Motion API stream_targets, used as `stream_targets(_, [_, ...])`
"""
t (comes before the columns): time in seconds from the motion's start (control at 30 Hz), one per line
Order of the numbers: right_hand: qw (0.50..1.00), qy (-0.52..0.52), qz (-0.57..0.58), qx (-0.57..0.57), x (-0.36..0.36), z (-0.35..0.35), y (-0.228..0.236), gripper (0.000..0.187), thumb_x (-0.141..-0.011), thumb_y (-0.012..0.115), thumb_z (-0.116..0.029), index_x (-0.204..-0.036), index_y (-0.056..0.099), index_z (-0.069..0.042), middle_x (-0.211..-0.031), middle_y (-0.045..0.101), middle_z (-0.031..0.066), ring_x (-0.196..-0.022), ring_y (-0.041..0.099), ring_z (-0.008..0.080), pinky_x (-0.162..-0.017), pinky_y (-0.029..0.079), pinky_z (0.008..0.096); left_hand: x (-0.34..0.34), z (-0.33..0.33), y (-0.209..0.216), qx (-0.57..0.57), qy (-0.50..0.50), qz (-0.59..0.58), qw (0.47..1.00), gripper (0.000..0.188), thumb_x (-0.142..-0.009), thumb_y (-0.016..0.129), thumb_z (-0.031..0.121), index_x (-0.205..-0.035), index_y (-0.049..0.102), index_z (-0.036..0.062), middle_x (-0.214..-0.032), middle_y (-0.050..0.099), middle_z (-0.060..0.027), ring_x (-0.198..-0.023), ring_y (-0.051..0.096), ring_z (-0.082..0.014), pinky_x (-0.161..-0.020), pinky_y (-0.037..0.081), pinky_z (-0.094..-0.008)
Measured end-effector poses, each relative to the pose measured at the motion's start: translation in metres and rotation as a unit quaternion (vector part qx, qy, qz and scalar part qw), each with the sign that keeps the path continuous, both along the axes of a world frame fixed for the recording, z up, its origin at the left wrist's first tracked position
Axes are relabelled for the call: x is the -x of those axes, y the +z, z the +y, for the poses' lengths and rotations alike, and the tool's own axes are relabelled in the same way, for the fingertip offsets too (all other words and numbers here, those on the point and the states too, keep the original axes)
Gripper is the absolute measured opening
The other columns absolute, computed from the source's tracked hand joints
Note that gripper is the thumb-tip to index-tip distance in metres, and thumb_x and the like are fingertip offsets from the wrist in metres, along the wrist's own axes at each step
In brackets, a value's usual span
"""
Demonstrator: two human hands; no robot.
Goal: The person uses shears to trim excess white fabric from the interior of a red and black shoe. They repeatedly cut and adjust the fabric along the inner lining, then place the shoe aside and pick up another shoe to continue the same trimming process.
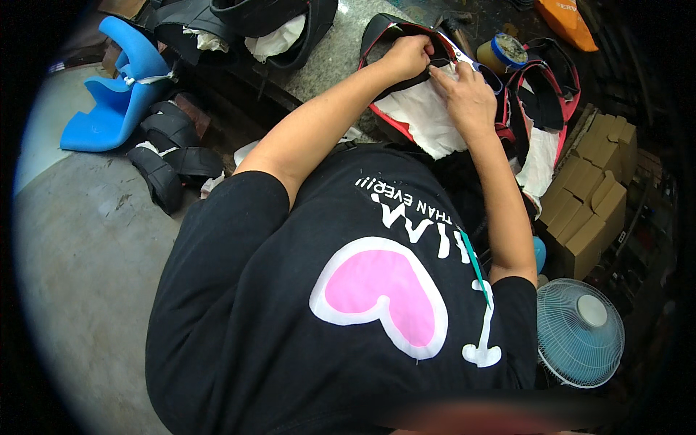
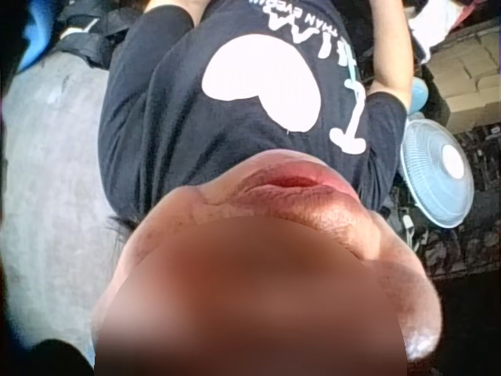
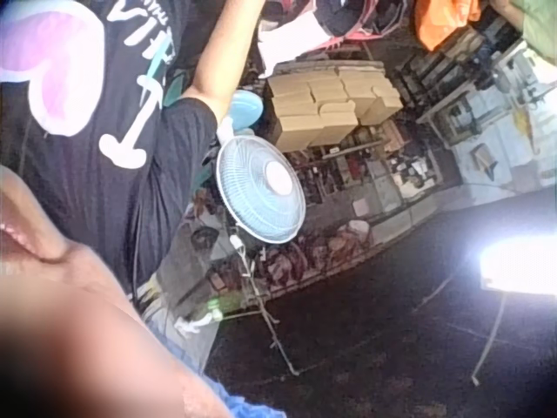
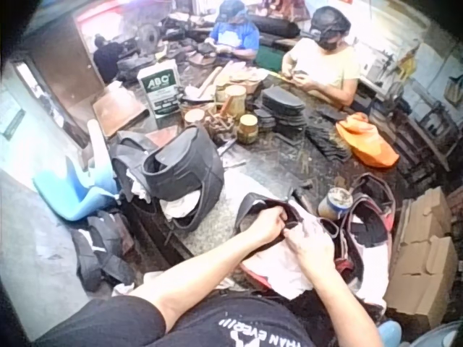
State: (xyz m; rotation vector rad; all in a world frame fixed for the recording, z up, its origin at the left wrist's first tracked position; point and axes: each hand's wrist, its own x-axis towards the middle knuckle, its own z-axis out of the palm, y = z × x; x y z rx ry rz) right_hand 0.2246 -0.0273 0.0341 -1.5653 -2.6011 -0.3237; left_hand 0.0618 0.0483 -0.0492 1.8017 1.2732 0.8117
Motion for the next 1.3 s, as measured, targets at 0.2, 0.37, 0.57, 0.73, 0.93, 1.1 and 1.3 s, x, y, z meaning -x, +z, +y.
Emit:
stream_targets(0.2, [0.997,-0.072,-0.013,0.03,-0.008,0.012,0.013,0.026,-0.084,0.059,-0.022,-0.101,0.075,-0.034,-0.097,0.059,0.0046,-0.089,0.062,0.025,-0.069,0.052,0.0386,0.002,-0.001,-0.003,0.049,0.006,-0.043,0.998,0.017,-0.077,0.069,0.01,-0.093,0.068,0.004,-0.082,0.069,-0.0121,-0.079,0.068,-0.026,-0.074,0.054,-0.0367])
stream_targets(0.37, [0.992,-0.059,0.115,-0.003,-0.015,0.017,0.019,0.034,-0.073,0.067,-0.012,-0.1,0.075,-0.031,-0.101,0.06,0.0032,-0.091,0.06,0.0245,-0.071,0.053,0.0375,0.002,-0.002,-0.004,0.089,0.004,-0.073,0.993,0.018,-0.079,0.069,0.006,-0.097,0.066,0.0013,-0.078,0.065,-0.0051,-0.072,0.062,-0.0143,-0.07,0.052,-0.0291])
stream_targets(0.57, [0.997,0.023,-0.064,-0.037,0.013,-0.002,-0.009,0.028,-0.085,0.058,-0.021,-0.109,0.072,-0.028,-0.111,0.058,-0.0001,-0.098,0.057,0.0197,-0.075,0.045,0.0376,0.0,0.001,-0.005,0.085,0.0,-0.041,0.996,0.018,-0.079,0.07,0.002,-0.096,0.066,0.0007,-0.078,0.064,-0.0031,-0.073,0.06,-0.0117,-0.07,0.051,-0.0271])
stream_targets(0.73, [0.994,0.027,-0.108,-0.013,0.011,-0.005,-0.01,0.029,-0.087,0.056,-0.025,-0.112,0.069,-0.031,-0.112,0.058,-0.0012,-0.098,0.058,0.0189,-0.076,0.044,0.0398,-0.002,0.001,-0.008,0.087,-0.001,-0.073,0.993,0.019,-0.078,0.071,0.002,-0.096,0.067,0.0017,-0.078,0.063,-0.0026,-0.073,0.059,-0.0116,-0.07,0.051,-0.027])
stream_targets(0.93, [0.998,0.006,-0.051,0.024,0.002,0.005,0.009,0.026,-0.08,0.061,-0.018,-0.101,0.072,-0.029,-0.113,0.06,0.0013,-0.096,0.06,0.0227,-0.077,0.044,0.042,0.002,0.001,-0.007,0.103,0.001,-0.077,0.992,0.018,-0.078,0.07,0.002,-0.095,0.067,0.0016,-0.078,0.063,-0.0029,-0.072,0.059,-0.0121,-0.07,0.051,-0.0271])
stream_targets(1.1, [0.934,-0.147,0.281,0.163,-0.001,0.016,0.004,0.063,-0.078,0.068,-0.014,-0.138,0.046,-0.018,-0.105,0.067,0.0179,-0.097,0.065,0.0372,-0.083,0.05,0.0459,0.005,0.0,0.001,0.107,-0.013,-0.118,0.987,0.018,-0.079,0.069,0.002,-0.096,0.066,0.0009,-0.079,0.062,-0.0035,-0.073,0.059,-0.0122,-0.071,0.05,-0.0263])
stream_targets(1.3, [0.906,-0.116,0.396,0.097,0.0,0.054,-0.011,0.076,-0.08,0.068,-0.009,-0.148,0.035,-0.018,-0.1,0.071,0.0156,-0.09,0.069,0.0282,-0.08,0.052,0.0362,0.03,0.015,0.037,-0.031,0.028,-0.036,0.998,0.02,-0.086,0.063,0.01,-0.105,0.066,0.006,-0.09,0.07,-0.0112,-0.092,0.068,-0.0258,-0.081,0.053,-0.0352])
